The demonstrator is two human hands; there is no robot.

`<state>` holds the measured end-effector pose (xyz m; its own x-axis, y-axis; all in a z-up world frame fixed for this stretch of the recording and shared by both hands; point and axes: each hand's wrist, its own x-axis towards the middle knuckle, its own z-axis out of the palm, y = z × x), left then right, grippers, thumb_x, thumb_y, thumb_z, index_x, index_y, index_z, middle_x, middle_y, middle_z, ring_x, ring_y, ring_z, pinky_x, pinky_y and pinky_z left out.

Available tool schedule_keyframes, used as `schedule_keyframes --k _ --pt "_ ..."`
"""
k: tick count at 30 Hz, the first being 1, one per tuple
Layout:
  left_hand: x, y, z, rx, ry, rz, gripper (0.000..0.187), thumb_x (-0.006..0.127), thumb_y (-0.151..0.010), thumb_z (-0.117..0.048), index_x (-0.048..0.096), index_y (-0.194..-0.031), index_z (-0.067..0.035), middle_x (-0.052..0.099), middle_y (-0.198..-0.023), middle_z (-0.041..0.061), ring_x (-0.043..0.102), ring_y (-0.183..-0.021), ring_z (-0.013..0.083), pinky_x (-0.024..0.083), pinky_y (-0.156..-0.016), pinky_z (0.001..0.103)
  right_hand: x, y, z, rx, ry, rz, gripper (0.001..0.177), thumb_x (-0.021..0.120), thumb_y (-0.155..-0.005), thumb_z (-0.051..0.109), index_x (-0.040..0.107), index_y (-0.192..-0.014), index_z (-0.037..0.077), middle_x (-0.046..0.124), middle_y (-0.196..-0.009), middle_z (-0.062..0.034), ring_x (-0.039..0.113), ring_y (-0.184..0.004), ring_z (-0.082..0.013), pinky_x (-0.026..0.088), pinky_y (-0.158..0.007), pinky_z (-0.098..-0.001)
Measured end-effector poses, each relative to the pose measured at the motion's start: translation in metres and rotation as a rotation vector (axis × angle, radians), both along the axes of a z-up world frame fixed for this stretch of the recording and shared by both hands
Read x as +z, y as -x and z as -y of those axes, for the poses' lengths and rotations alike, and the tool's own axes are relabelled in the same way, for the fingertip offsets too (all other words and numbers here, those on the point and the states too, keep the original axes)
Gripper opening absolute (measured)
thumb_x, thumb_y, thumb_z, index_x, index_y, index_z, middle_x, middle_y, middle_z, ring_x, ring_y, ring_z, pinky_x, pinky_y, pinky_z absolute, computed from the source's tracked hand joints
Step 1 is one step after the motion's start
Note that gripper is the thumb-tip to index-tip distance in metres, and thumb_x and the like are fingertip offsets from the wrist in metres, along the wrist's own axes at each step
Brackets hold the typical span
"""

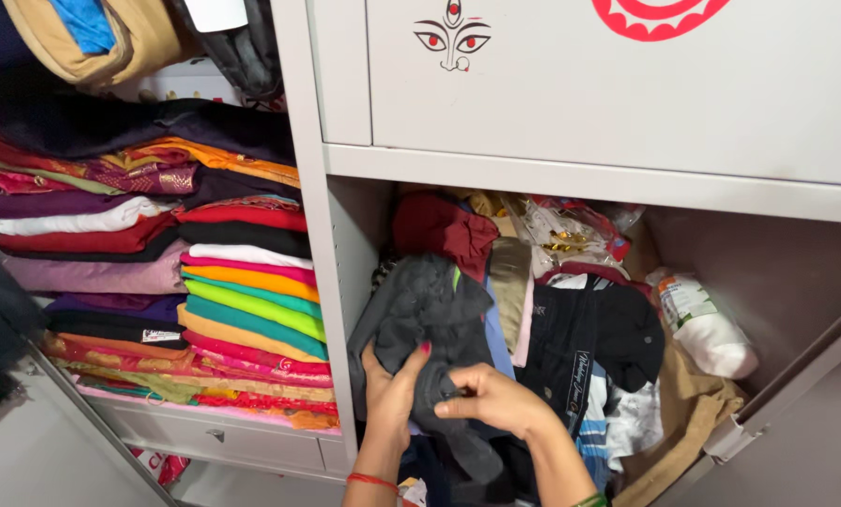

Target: The person removes folded clothes from a metal cupboard one by one and places them onto a bed.

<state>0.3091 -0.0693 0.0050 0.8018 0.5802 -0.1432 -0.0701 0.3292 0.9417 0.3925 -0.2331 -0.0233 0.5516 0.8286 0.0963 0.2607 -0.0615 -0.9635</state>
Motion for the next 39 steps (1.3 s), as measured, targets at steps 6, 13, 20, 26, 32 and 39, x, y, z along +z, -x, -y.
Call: schedule_keyframes --k 6,13,20,26,32,39 --pt "-0.015 -0.001 0.002 0.097 -0.012 -0.012 0.078 0.065 -0.078 0.004 0.045 -0.151 -0.017 0.055 -0.143 0.014 0.064 -0.112 0.0229 0.054 -0.09 0.034 0.005 0.011 0.015 -0.562 0.075 -0.278 0.042 0.068 -0.09 0.045 0.074 -0.113 0.01 0.075 -0.098 0.0012 0.067 -0.091 -0.0109 0.052 -0.08 -0.0282" --pt "-0.012 0.041 -0.011 -0.279 0.017 0.009 0.07 0.063 -0.077 0.007 0.056 -0.144 -0.011 0.073 -0.108 0.016 0.07 -0.087 0.0201 0.057 -0.078 0.031 0.021 0.02 -0.003 -0.85 -0.115 -0.689 0.069 0.066 -0.091 0.056 0.046 -0.147 0.021 0.055 -0.132 -0.0012 0.06 -0.112 -0.0284 0.049 -0.09 -0.0534" --pt "-0.024 0.125 -0.019 -0.229 0.089 -0.059 0.065 0.069 -0.076 0.002 0.061 -0.14 -0.011 0.075 -0.112 0.015 0.073 -0.094 0.024 0.059 -0.082 0.033 -0.032 0.047 -0.022 -0.347 -0.606 -0.936 0.058 0.078 -0.089 0.012 0.058 -0.139 -0.01 0.069 -0.126 -0.0222 0.071 -0.105 -0.0311 0.058 -0.091 -0.0425" --pt "-0.04 0.191 -0.029 0.265 0.212 -0.196 0.063 0.066 -0.09 -0.034 0.052 -0.147 -0.011 0.061 -0.139 0.009 0.058 -0.122 0.0222 0.047 -0.1 0.04 -0.024 0.122 -0.038 -0.368 -0.368 -0.64 0.065 0.076 -0.073 -0.002 0.058 -0.135 0.005 0.072 -0.119 -0.0101 0.072 -0.103 -0.0209 0.059 -0.089 -0.0345" --pt "-0.025 0.264 -0.035 0.339 0.188 0.073 0.077 0.063 -0.091 -0.05 0.042 -0.151 -0.007 0.054 -0.15 0.009 0.052 -0.136 0.0212 0.041 -0.112 0.038 -0.012 0.214 -0.074 0.095 -0.191 -0.484 0.057 0.077 -0.087 0.012 0.06 -0.139 -0.005 0.069 -0.126 -0.0156 0.066 -0.111 -0.0207 0.054 -0.097 -0.036" --pt "0.012 0.389 -0.032 0.461 0.012 0.097 0.07 0.062 -0.094 -0.044 0.047 -0.149 -0.003 0.059 -0.146 0.007 0.055 -0.134 0.0188 0.043 -0.109 0.035 0.024 0.339 -0.114 0.421 -0.135 -0.365 0.074 0.064 -0.097 0.04 0.047 -0.15 -0.009 0.059 -0.144 -0.0203 0.056 -0.131 -0.0222 0.044 -0.109 -0.0325"
